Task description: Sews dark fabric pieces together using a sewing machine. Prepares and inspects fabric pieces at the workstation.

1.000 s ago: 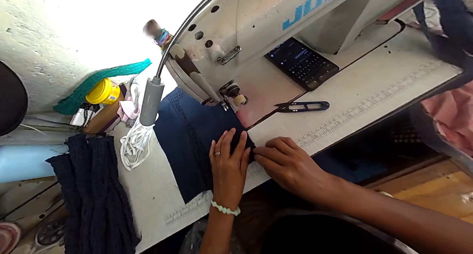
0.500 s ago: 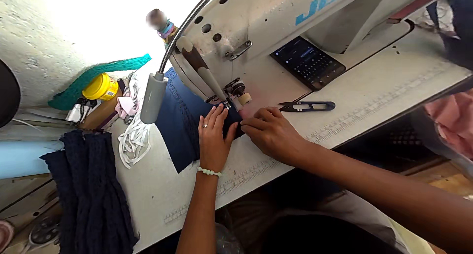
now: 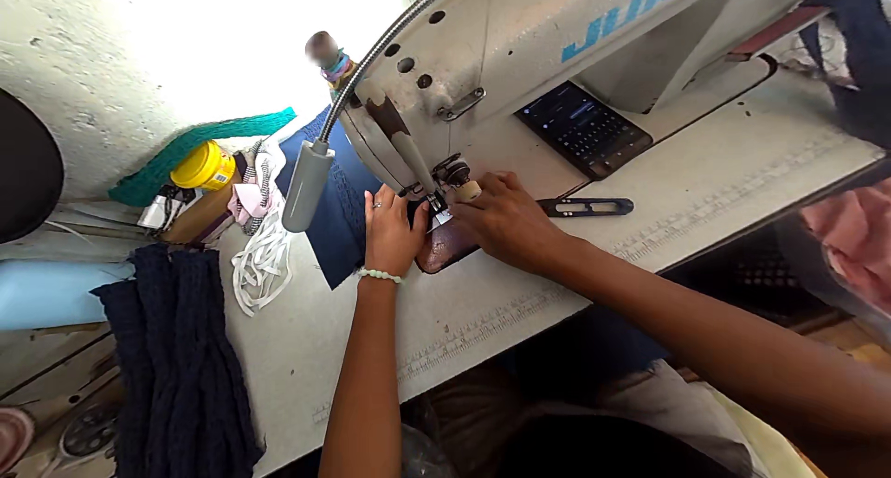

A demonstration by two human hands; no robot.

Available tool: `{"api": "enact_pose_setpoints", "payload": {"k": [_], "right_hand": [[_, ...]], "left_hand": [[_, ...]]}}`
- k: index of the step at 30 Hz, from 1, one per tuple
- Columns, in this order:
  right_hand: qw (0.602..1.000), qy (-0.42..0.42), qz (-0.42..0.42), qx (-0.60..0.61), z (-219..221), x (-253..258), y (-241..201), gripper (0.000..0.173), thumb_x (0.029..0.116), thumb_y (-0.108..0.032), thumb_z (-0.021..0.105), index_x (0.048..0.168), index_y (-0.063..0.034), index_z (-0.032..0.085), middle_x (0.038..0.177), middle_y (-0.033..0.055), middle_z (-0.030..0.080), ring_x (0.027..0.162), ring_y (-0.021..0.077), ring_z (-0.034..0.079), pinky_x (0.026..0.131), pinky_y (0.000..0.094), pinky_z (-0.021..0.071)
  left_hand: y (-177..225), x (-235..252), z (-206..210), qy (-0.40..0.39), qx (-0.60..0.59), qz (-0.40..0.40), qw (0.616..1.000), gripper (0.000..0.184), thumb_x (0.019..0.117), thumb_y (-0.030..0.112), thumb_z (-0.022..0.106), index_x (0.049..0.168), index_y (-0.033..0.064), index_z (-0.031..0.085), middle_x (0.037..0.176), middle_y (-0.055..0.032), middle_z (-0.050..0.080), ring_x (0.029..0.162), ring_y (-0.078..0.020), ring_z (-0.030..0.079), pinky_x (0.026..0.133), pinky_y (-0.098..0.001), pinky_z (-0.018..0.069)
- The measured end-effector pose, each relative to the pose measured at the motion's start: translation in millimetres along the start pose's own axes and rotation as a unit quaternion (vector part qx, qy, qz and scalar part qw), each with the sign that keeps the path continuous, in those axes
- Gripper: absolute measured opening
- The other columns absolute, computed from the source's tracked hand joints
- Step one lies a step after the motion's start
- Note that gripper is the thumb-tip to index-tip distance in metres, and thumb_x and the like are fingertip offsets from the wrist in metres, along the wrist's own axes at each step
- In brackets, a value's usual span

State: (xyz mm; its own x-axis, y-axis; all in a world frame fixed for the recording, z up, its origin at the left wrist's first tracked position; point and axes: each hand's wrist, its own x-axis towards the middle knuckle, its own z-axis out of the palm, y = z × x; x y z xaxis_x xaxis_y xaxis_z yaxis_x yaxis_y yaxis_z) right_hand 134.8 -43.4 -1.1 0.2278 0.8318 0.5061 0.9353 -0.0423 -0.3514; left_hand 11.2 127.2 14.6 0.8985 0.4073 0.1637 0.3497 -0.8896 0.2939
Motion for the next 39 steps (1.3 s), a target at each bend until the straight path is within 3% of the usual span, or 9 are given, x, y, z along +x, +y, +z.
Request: {"api": "enact_pose_setpoints", "payload": {"k": [4, 7, 9, 15, 20, 23, 26, 34, 39], "right_hand": [[0.988, 0.118, 0.086, -0.046, -69, -36, 41, 0.025, 0.1013, -0.011, 0.056, 0.115, 0.002, 0.072, 0.13, 0.0223, 0.067, 0.12, 0.0419, 0.063, 0.1, 0.0584, 0.0476], [0.958, 0.155, 0.195, -0.139, -126, -76, 100, 0.037, 0.107, -0.015, 0.047, 0.137, 0.0031, 0.059, 0.149, 0.0278, 0.05, 0.137, 0.0494, 0.047, 0.113, 0.0623, 0.0366], [0.946, 0.133, 0.246, -0.162, -135, -95, 127, 0.039, 0.1083, -0.011, 0.04, 0.141, 0.0043, 0.053, 0.151, 0.0302, 0.047, 0.142, 0.0529, 0.04, 0.115, 0.0661, 0.0317], [0.937, 0.121, 0.273, -0.18, -125, -105, 130, 0.039, 0.1041, -0.003, 0.039, 0.137, 0.0051, 0.059, 0.144, 0.0282, 0.056, 0.136, 0.0496, 0.051, 0.11, 0.0627, 0.0401], [0.945, 0.153, 0.251, -0.147, -125, -98, 119, 0.048, 0.1043, -0.009, 0.045, 0.149, 0.0067, 0.044, 0.158, 0.0313, 0.037, 0.151, 0.0492, 0.029, 0.124, 0.0572, 0.0241], [0.956, 0.166, 0.21, -0.116, -109, -95, 83, 0.041, 0.1026, -0.007, 0.046, 0.138, 0.0105, 0.056, 0.148, 0.0353, 0.048, 0.136, 0.0557, 0.045, 0.112, 0.0631, 0.037], [0.981, 0.133, 0.116, -0.074, -73, -97, 51, 0.032, 0.1021, -0.01, 0.049, 0.12, 0.0075, 0.069, 0.126, 0.0286, 0.066, 0.115, 0.0473, 0.064, 0.094, 0.0589, 0.0506], [0.994, 0.064, 0.06, -0.064, -47, -90, 40, 0.03, 0.1034, -0.023, 0.056, 0.113, -0.0019, 0.075, 0.102, 0.0185, 0.071, 0.094, 0.0372, 0.068, 0.08, 0.0447, 0.0568], [0.989, 0.107, 0.061, -0.079, -53, -91, 37, 0.024, 0.1027, -0.008, 0.05, 0.099, 0.0023, 0.071, 0.091, 0.0202, 0.072, 0.084, 0.0356, 0.07, 0.073, 0.0415, 0.0567]], "left_hand": [[-1, 1, 4, 0.011, -0.002, -0.001, 1.0, 0.038, 0.1044, 0.027, 0.051, 0.128, 0.0012, 0.067, 0.137, -0.0212, 0.062, 0.138, -0.04, 0.05, 0.119, -0.0656, 0.0234], [-2, 0, 5, 0.015, -0.004, -0.001, 1.0, 0.037, 0.1043, 0.026, 0.052, 0.128, 0.0024, 0.067, 0.135, -0.0212, 0.063, 0.136, -0.0399, 0.051, 0.116, -0.0659, 0.0262], [-1, 1, 3, 0.013, -0.006, -0.004, 1.0, 0.037, 0.1043, 0.026, 0.052, 0.128, 0.0024, 0.067, 0.136, -0.0212, 0.062, 0.137, -0.0401, 0.051, 0.116, -0.0663, 0.0257], [7, -3, 4, 0.009, -0.01, -0.026, 1.0, 0.039, 0.1038, 0.025, 0.053, 0.132, 0.0017, 0.064, 0.142, -0.0205, 0.059, 0.142, -0.0387, 0.046, 0.12, -0.0648, 0.0214], [7, 1, 0, -0.005, -0.019, -0.049, 0.999, 0.039, 0.1042, 0.025, 0.054, 0.134, 0.001, 0.063, 0.145, -0.0211, 0.056, 0.144, -0.0378, 0.044, 0.12, -0.0641, 0.0195], [5, 8, -3, -0.001, -0.027, -0.054, 0.998, 0.038, 0.1037, 0.023, 0.055, 0.134, 0.0018, 0.064, 0.148, -0.0208, 0.054, 0.145, -0.0379, 0.043, 0.12, -0.0654, 0.0188], [7, 13, -9, -0.013, -0.032, -0.078, 0.996, 0.036, 0.103, 0.021, 0.058, 0.131, 0.0009, 0.065, 0.146, -0.0213, 0.055, 0.144, -0.0379, 0.043, 0.12, -0.0641, 0.0197], [23, 22, -1, 0.076, 0.009, -0.125, 0.989, 0.025, 0.0905, 0.015, 0.077, 0.108, -0.0027, 0.073, 0.114, -0.0254, 0.064, 0.11, -0.0463, 0.059, 0.091, -0.0631, 0.0442], [5, 10, -3, 0.166, -0.191, -0.184, 0.95, 0.021, 0.0998, 0.013, 0.065, 0.108, -0.0054, 0.069, 0.108, -0.0242, 0.067, 0.107, -0.0379, 0.063, 0.095, -0.0561, 0.0477]]}}
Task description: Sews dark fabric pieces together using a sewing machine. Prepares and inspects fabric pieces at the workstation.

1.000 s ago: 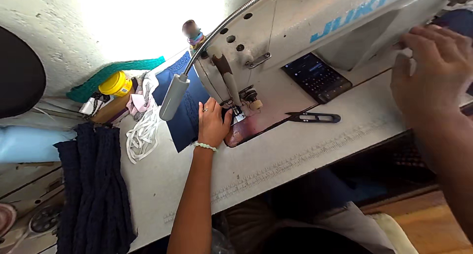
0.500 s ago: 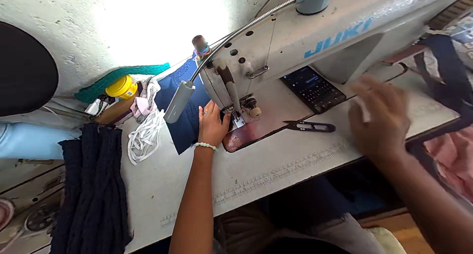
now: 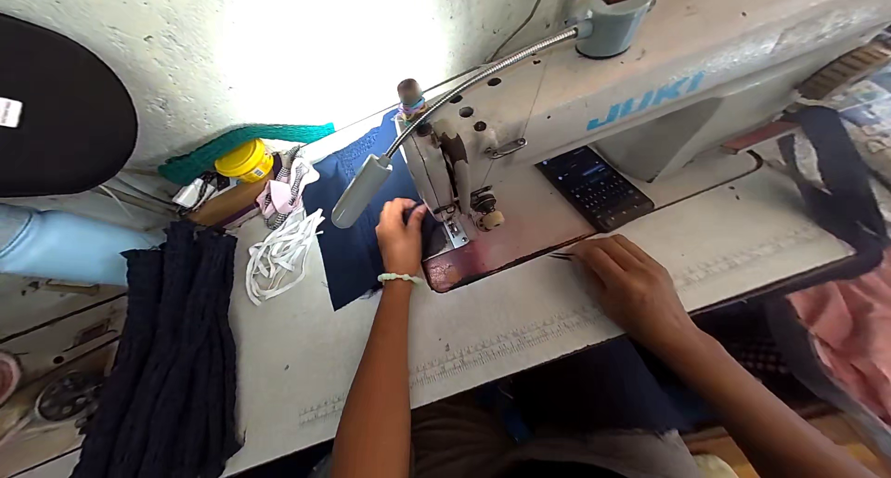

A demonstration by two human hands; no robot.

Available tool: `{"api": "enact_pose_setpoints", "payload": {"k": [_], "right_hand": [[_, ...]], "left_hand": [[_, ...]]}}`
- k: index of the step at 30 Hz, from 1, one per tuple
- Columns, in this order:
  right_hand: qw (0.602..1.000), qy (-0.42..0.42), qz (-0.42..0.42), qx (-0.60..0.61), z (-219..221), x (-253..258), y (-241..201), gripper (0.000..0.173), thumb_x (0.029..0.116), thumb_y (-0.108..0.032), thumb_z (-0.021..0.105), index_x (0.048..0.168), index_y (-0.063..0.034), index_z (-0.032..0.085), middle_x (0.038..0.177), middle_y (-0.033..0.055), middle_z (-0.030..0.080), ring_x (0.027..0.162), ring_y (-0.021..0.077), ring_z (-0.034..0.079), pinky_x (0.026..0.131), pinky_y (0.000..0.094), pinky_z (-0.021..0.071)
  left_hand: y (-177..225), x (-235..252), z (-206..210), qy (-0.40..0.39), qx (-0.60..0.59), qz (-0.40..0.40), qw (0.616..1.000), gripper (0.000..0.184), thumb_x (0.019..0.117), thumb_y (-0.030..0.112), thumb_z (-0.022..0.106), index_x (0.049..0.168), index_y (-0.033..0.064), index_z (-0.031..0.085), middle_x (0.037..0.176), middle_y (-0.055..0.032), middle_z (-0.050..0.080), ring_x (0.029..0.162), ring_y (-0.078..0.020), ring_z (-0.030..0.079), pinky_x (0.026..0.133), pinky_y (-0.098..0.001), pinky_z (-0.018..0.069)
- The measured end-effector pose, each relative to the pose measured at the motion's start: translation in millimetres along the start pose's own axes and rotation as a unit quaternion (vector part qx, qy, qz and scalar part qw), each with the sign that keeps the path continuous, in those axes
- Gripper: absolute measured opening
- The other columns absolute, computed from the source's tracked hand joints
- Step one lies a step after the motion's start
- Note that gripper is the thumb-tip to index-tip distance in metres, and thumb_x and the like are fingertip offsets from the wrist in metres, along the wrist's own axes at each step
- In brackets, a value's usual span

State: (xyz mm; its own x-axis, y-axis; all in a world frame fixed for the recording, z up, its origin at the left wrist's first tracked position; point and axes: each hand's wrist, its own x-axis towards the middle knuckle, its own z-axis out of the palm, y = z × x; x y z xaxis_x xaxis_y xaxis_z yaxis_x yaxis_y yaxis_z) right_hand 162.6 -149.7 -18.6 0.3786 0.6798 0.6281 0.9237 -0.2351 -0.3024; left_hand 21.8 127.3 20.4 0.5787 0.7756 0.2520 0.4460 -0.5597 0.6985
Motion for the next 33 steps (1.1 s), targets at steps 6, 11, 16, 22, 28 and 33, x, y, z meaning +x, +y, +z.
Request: {"api": "enact_pose_setpoints", "payload": {"k": [6, 11, 16, 22, 28, 33], "right_hand": [[0.988, -0.037, 0.099, 0.111, 5, 10, -48, 0.03, 0.102, -0.024, 0.057, 0.107, 0.003, 0.07, 0.09, 0.016, 0.072, 0.074, 0.0265, 0.071, 0.064, 0.0401, 0.0587], [0.988, -0.088, 0.034, 0.122, 54, 51, -108, 0.027, 0.0967, -0.023, 0.066, 0.099, 0.0032, 0.071, 0.083, 0.0182, 0.069, 0.068, 0.0326, 0.071, 0.056, 0.0459, 0.0572], [0.977, -0.208, 0.027, 0.049, 74, 82, -130, 0.026, 0.1045, -0.019, 0.056, 0.101, 0.0046, 0.066, 0.086, 0.0209, 0.065, 0.07, 0.037, 0.069, 0.057, 0.047, 0.0542], [0.989, -0.13, 0.056, 0.036, 54, 48, -97, 0.027, 0.1033, -0.019, 0.056, 0.1, 0.0037, 0.07, 0.082, 0.0201, 0.07, 0.065, 0.0376, 0.071, 0.054, 0.0523, 0.056], [0.993, -0.041, 0.102, 0.043, 10, -4, -57, 0.034, 0.0986, -0.03, 0.059, 0.102, 0.0024, 0.069, 0.08, 0.0148, 0.069, 0.059, 0.0242, 0.065, 0.049, 0.0378, 0.0499], [0.995, -0.012, 0.077, 0.057, 13, -7, -58, 0.033, 0.0942, -0.032, 0.065, 0.103, -0.0001, 0.071, 0.081, 0.0127, 0.071, 0.057, 0.0213, 0.063, 0.047, 0.0345, 0.0465]], "left_hand": [[-28, -28, -44, 0.075, -0.153, -0.093, 0.981, 0.017, 0.0999, 0.013, 0.064, 0.107, -0.0023, 0.063, 0.088, -0.0045, 0.061, 0.079, -0.0058, 0.057, 0.076, -0.025, 0.0487], [-8, -79, -50, 0.056, -0.207, -0.137, 0.967, 0.009, 0.0987, 0.008, 0.063, 0.103, -0.0001, 0.063, 0.088, 0.0, 0.063, 0.081, -0.0014, 0.06, 0.076, -0.0193, 0.0509], [-5, -98, -44, 0.049, -0.237, -0.104, 0.965, 0.012, 0.0978, 0.01, 0.063, 0.103, -0.0007, 0.064, 0.092, -0.0003, 0.064, 0.086, -0.0015, 0.061, 0.08, -0.0181, 0.0505], [-7, -134, -51, -0.053, -0.033, 0.016, 0.998, 0.026, 0.0968, 0.025, 0.065, 0.103, 0.0025, 0.075, 0.103, -0.01, 0.07, 0.101, -0.0238, 0.064, 0.091, -0.0482, 0.0466], [6, -147, -58, -0.019, 0.024, 0.07, 0.997, 0.024, 0.0983, 0.027, 0.063, 0.101, 0.0092, 0.078, 0.102, -0.0064, 0.072, 0.098, -0.0218, 0.067, 0.088, -0.0482, 0.0494], [52, -88, -29, 0.063, -0.037, 0.021, 0.997, 0.03, 0.0916, 0.022, 0.074, 0.114, 0.0015, 0.075, 0.108, -0.0148, 0.07, 0.098, -0.0278, 0.066, 0.087, -0.0483, 0.0513]]}}
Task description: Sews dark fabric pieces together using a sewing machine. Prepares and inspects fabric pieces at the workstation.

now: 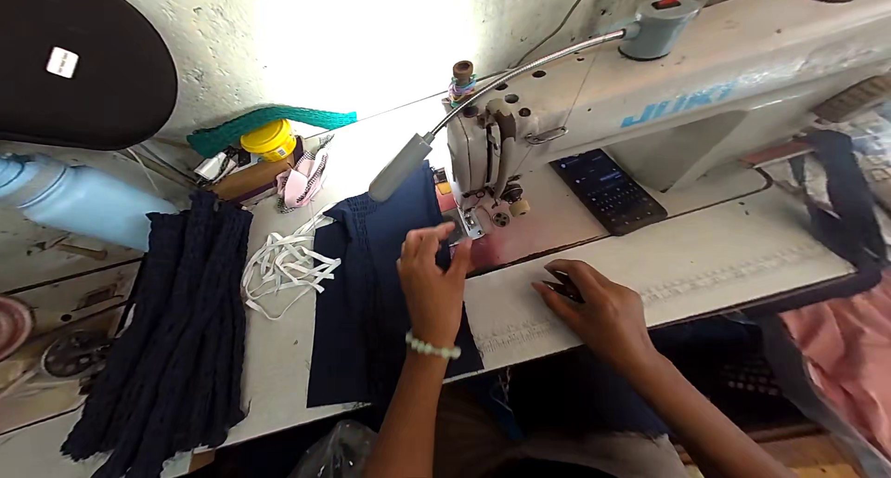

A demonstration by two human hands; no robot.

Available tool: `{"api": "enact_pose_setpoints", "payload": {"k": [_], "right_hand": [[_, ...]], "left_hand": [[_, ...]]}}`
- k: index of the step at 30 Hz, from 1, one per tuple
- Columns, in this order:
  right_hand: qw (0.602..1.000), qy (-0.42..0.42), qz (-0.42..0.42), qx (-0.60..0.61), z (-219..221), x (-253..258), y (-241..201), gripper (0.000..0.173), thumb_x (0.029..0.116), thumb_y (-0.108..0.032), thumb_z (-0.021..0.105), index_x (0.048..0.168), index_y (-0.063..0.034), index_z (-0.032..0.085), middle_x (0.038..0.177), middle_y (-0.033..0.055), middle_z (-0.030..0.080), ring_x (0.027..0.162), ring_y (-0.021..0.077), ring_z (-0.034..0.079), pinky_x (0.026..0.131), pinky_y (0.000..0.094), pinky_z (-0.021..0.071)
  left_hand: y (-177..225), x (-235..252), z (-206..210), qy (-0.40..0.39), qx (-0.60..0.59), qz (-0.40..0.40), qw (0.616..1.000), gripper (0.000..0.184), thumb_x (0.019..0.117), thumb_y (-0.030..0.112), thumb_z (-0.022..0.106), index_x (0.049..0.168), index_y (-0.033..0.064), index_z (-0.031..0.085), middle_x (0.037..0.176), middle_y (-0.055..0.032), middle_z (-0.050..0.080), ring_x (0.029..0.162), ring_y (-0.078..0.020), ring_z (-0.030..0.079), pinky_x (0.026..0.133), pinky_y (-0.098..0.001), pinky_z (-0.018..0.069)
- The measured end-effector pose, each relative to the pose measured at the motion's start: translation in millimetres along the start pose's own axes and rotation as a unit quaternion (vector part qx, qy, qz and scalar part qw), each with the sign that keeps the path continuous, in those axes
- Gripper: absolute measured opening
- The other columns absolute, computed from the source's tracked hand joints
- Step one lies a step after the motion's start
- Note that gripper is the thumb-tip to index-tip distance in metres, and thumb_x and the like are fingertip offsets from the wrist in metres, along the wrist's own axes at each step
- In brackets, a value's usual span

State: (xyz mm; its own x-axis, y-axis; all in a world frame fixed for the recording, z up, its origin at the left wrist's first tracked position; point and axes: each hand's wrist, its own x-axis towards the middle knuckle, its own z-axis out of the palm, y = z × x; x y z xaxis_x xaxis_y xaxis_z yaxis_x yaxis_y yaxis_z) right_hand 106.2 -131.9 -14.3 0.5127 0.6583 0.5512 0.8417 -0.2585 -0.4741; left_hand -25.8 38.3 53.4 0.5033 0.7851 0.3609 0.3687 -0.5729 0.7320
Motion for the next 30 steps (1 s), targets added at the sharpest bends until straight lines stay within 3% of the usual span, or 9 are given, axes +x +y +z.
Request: {"api": "enact_pose_setpoints", "payload": {"k": [2, 7, 11, 13, 18, 19, 22, 26, 30], "right_hand": [[1.0, -0.004, -0.007, -0.006, 0, -1, 1, 0.027, 0.0931, -0.024, 0.064, 0.104, -0.0003, 0.071, 0.08, 0.0119, 0.071, 0.057, 0.0225, 0.064, 0.047, 0.0363, 0.0483], [0.999, -0.008, 0.003, 0.038, -2, 1, 2, 0.021, 0.0941, -0.016, 0.059, 0.103, -0.0015, 0.072, 0.083, 0.0101, 0.072, 0.062, 0.0198, 0.067, 0.053, 0.0332, 0.0516], [0.976, -0.034, 0.067, 0.203, -1, 25, -12, 0.03, 0.1066, -0.015, 0.047, 0.112, 0.0009, 0.071, 0.091, 0.0076, 0.074, 0.068, 0.0052, 0.063, 0.064, 0.0191, 0.0526], [0.937, -0.077, 0.123, 0.317, 1, 43, -26, 0.029, 0.1073, -0.018, 0.048, 0.116, -0.001, 0.07, 0.097, 0.0018, 0.074, 0.065, -0.0035, 0.059, 0.058, 0.0134, 0.0487], [0.78, -0.122, 0.197, 0.581, -3, 68, -63, 0.024, 0.1034, -0.011, 0.055, 0.12, -0.0023, 0.069, 0.076, -0.0083, 0.066, 0.054, -0.0053, 0.049, 0.05, 0.0111, 0.0407], [0.784, -0.103, 0.187, 0.582, -3, 65, -65, 0.022, 0.1025, -0.01, 0.055, 0.117, -0.0035, 0.071, 0.074, -0.0109, 0.061, 0.055, -0.0066, 0.046, 0.051, 0.0104, 0.0388], [0.859, -0.072, 0.113, 0.495, -2, 45, -48, 0.02, 0.1011, -0.007, 0.054, 0.108, -0.0013, 0.071, 0.082, -0.012, 0.066, 0.062, -0.0129, 0.046, 0.057, 0.0068, 0.0387], [0.919, -0.1, 0.056, 0.376, -18, 1, -17, 0.022, 0.1015, -0.015, 0.054, 0.099, -0.0006, 0.07, 0.074, -0.0076, 0.063, 0.064, -0.0146, 0.048, 0.06, 0.0037, 0.0396], [0.941, -0.108, 0.057, 0.317, -44, -19, 11, 0.024, 0.1027, -0.017, 0.052, 0.104, -0.0039, 0.073, 0.083, -0.0063, 0.07, 0.068, -0.0153, 0.052, 0.063, 0.0022, 0.0419]], "left_hand": [[6, 23, 22, -0.019, 0.004, -0.058, 0.998, 0.041, 0.0901, 0.025, 0.078, 0.122, 0.001, 0.07, 0.113, -0.0168, 0.067, 0.101, -0.0303, 0.064, 0.088, -0.0497, 0.0511], [3, 42, 36, -0.028, 0.103, -0.035, 0.994, 0.021, 0.0937, 0.019, 0.074, 0.092, -0.002, 0.073, 0.087, -0.0159, 0.068, 0.087, -0.0318, 0.066, 0.089, -0.0555, 0.0465], [-3, 10, 22, -0.073, 0.084, 0.047, 0.993, 0.015, 0.0944, 0.013, 0.069, 0.087, 0.0016, 0.075, 0.083, -0.0105, 0.069, 0.083, -0.0261, 0.067, 0.089, -0.0544, 0.0471], [0, -17, 16, -0.093, 0.073, 0.074, 0.99, 0.017, 0.0927, 0.015, 0.069, 0.083, 0.0031, 0.075, 0.081, -0.0088, 0.069, 0.08, -0.0239, 0.067, 0.086, -0.0524, 0.0483], [4, -62, 10, -0.041, 0.052, 0.107, 0.992, 0.016, 0.0916, 0.019, 0.069, 0.082, 0.0093, 0.076, 0.081, -0.0007, 0.068, 0.08, -0.012, 0.063, 0.09, -0.04, 0.0448], [5, -63, 7, -0.014, 0.049, 0.127, 0.991, 0.016, 0.0926, 0.02, 0.069, 0.083, 0.0099, 0.076, 0.083, -0.0009, 0.069, 0.084, -0.0113, 0.064, 0.092, -0.0368, 0.0447], [16, -55, -1, 0.041, 0.031, 0.231, 0.972, 0.013, 0.0982, 0.018, 0.066, 0.097, 0.0076, 0.074, 0.101, -0.0083, 0.069, 0.105, -0.0164, 0.063, 0.1, -0.0294, 0.0456], [40, -25, -4, -0.07, 0.072, 0.403, 0.91, 0.016, 0.0988, 0.012, 0.065, 0.11, 0.0064, 0.075, 0.116, -0.014, 0.074, 0.115, -0.0269, 0.07, 0.108, -0.0434, 0.0493], [31, -17, 15, -0.177, 0.036, 0.423, 0.888, 0.01, 0.0956, 0.009, 0.068, 0.088, 0.0072, 0.074, 0.085, -0.0077, 0.069, 0.089, -0.0221, 0.07, 0.107, -0.0404, 0.0487]]}}
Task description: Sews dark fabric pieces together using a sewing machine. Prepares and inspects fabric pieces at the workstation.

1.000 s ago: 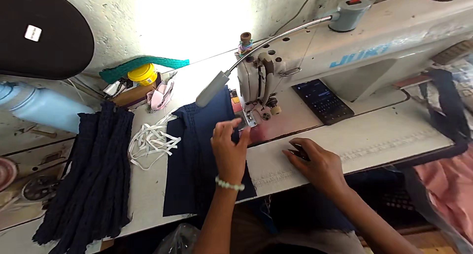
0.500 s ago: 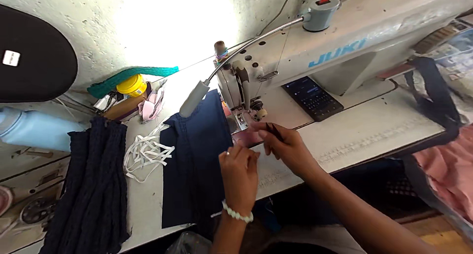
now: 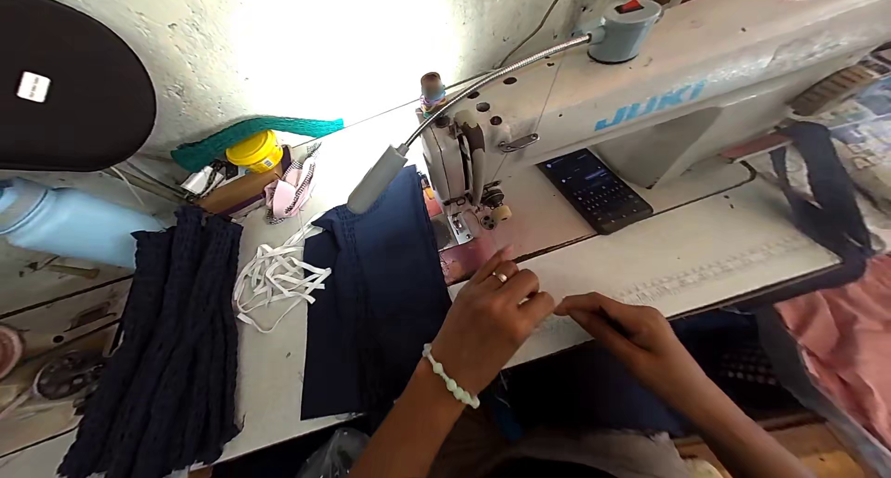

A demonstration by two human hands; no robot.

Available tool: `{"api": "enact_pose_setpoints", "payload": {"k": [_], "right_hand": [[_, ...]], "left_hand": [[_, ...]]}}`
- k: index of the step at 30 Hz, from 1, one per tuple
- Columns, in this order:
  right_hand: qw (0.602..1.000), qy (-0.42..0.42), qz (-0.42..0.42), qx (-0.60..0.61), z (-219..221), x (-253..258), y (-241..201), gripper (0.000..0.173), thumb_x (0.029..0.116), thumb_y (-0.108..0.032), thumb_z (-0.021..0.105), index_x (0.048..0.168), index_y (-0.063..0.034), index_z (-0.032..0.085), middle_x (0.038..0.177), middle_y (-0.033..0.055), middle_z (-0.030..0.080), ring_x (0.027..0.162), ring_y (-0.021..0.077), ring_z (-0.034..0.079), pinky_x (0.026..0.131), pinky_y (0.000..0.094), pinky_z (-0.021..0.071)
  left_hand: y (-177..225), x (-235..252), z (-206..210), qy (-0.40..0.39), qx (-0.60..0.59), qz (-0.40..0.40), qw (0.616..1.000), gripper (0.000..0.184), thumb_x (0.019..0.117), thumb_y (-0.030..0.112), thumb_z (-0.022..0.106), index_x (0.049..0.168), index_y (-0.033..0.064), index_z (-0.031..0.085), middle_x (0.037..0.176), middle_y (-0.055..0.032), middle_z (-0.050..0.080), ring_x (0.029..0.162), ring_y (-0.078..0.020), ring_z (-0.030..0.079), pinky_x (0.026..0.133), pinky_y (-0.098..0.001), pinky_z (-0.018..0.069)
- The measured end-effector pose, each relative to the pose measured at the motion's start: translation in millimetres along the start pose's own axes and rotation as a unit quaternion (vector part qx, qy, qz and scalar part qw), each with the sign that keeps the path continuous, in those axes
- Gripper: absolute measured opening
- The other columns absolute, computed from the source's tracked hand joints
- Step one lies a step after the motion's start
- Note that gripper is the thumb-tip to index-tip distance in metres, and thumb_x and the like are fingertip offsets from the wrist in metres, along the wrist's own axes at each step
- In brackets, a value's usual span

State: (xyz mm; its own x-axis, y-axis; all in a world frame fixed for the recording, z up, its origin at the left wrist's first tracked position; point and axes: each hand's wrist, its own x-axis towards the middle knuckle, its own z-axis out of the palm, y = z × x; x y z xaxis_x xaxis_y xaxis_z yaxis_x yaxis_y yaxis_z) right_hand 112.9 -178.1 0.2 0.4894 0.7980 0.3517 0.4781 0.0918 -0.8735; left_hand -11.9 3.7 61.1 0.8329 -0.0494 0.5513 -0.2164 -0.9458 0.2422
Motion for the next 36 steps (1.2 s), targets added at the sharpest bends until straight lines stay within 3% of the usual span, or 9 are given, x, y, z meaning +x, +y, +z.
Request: {"api": "enact_pose_setpoints", "payload": {"k": [3, 8, 10, 16, 21, 24, 25, 29, 36], "right_hand": [[0.994, 0.029, -0.003, -0.103, -12, 4, 5, 0.027, 0.1027, -0.017, 0.05, 0.104, -0.0038, 0.073, 0.078, -0.0008, 0.068, 0.063, -0.0082, 0.052, 0.06, 0.0076, 0.0433], [0.951, 0.044, 0.01, -0.306, 0, 35, 0, 0.035, 0.0975, -0.03, 0.063, 0.113, 0.0008, 0.071, 0.093, 0.0183, 0.07, 0.072, 0.0323, 0.069, 0.059, 0.0477, 0.0555], [0.949, 0.029, -0.019, -0.313, 16, 49, -9, 0.035, 0.0966, -0.032, 0.065, 0.108, -0.0001, 0.072, 0.093, 0.0181, 0.07, 0.078, 0.0333, 0.071, 0.062, 0.0473, 0.0578], [0.946, -0.023, -0.077, -0.313, 59, 86, -28, 0.021, 0.0867, -0.019, 0.077, 0.089, 0.0013, 0.072, 0.076, 0.016, 0.064, 0.062, 0.0321, 0.067, 0.052, 0.045, 0.0529], [0.955, -0.055, -0.016, -0.29, 65, 109, -23, 0.017, 0.0957, -0.016, 0.069, 0.094, 0.0, 0.075, 0.082, 0.0168, 0.069, 0.071, 0.0358, 0.07, 0.059, 0.0533, 0.0551], [0.965, -0.07, 0.136, -0.213, 55, 138, -20, 0.022, 0.1028, -0.011, 0.06, 0.107, 0.0077, 0.07, 0.095, 0.0274, 0.07, 0.089, 0.0455, 0.069, 0.079, 0.0631, 0.0536], [0.968, -0.054, 0.179, -0.17, 53, 149, -20, 0.02, 0.1031, -0.006, 0.057, 0.108, 0.0102, 0.067, 0.094, 0.0283, 0.068, 0.088, 0.0438, 0.069, 0.08, 0.061, 0.0534], [0.955, -0.009, 0.29, 0.06, 63, 171, 0, 0.016, 0.1066, -0.007, 0.051, 0.105, 0.0039, 0.061, 0.066, 0.0078, 0.061, 0.051, 0.0115, 0.057, 0.052, 0.0265, 0.0504], [0.935, -0.023, 0.325, 0.142, 76, 168, 10, 0.008, 0.0998, -0.004, 0.064, 0.102, 0.0025, 0.061, 0.06, 0.0038, 0.061, 0.047, 0.0077, 0.059, 0.048, 0.02, 0.0516]], "left_hand": [[-3, -23, 12, 0.031, -0.082, -0.115, 0.99, 0.011, 0.0938, 0.01, 0.069, 0.088, 0.0039, 0.077, 0.083, -0.0088, 0.068, 0.084, -0.0188, 0.068, 0.088, -0.031, 0.054], [-16, -37, 3, 0.091, -0.06, -0.282, 0.953, 0.01, 0.0917, 0.004, 0.069, 0.091, -0.0005, 0.077, 0.086, -0.0106, 0.068, 0.08, -0.0111, 0.066, 0.077, -0.0192, 0.0545], [-16, -32, 0, 0.098, -0.028, -0.297, 0.95, 0.01, 0.0911, 0.005, 0.07, 0.092, 0.0007, 0.078, 0.087, -0.0104, 0.069, 0.079, -0.0098, 0.066, 0.075, -0.0175, 0.0541], [-17, -28, 10, 0.118, 0.054, -0.268, 0.955, 0.011, 0.0909, 0.005, 0.068, 0.092, 0.0006, 0.078, 0.084, -0.0115, 0.067, 0.075, -0.014, 0.064, 0.071, -0.02, 0.0536], [-30, -22, 4, 0.109, 0.018, -0.317, 0.942, 0.011, 0.0921, 0.002, 0.066, 0.093, -0.0013, 0.077, 0.085, -0.0124, 0.068, 0.08, -0.017, 0.067, 0.076, -0.0253, 0.0559], [-54, -10, -3, 0.085, -0.033, -0.398, 0.913, 0.009, 0.0937, 0.0, 0.067, 0.094, -0.0032, 0.075, 0.088, -0.0137, 0.066, 0.081, -0.0205, 0.066, 0.076, -0.0344, 0.0553], [-62, -4, -4, 0.072, -0.046, -0.428, 0.9, 0.008, 0.0943, 0.001, 0.067, 0.095, -0.0032, 0.074, 0.089, -0.0146, 0.067, 0.083, -0.0225, 0.066, 0.078, -0.0376, 0.0548], [-82, 11, 4, 0.026, -0.081, -0.51, 0.856, 0.01, 0.0974, 0.004, 0.067, 0.097, -0.0029, 0.073, 0.095, -0.0152, 0.066, 0.09, -0.0245, 0.065, 0.085, -0.041, 0.0529], [-84, 5, 17, 0.082, -0.102, -0.494, 0.86, 0.008, 0.0953, 0.005, 0.069, 0.095, -0.0001, 0.075, 0.088, -0.0104, 0.065, 0.083, -0.0173, 0.063, 0.079, -0.0329, 0.0525]]}}
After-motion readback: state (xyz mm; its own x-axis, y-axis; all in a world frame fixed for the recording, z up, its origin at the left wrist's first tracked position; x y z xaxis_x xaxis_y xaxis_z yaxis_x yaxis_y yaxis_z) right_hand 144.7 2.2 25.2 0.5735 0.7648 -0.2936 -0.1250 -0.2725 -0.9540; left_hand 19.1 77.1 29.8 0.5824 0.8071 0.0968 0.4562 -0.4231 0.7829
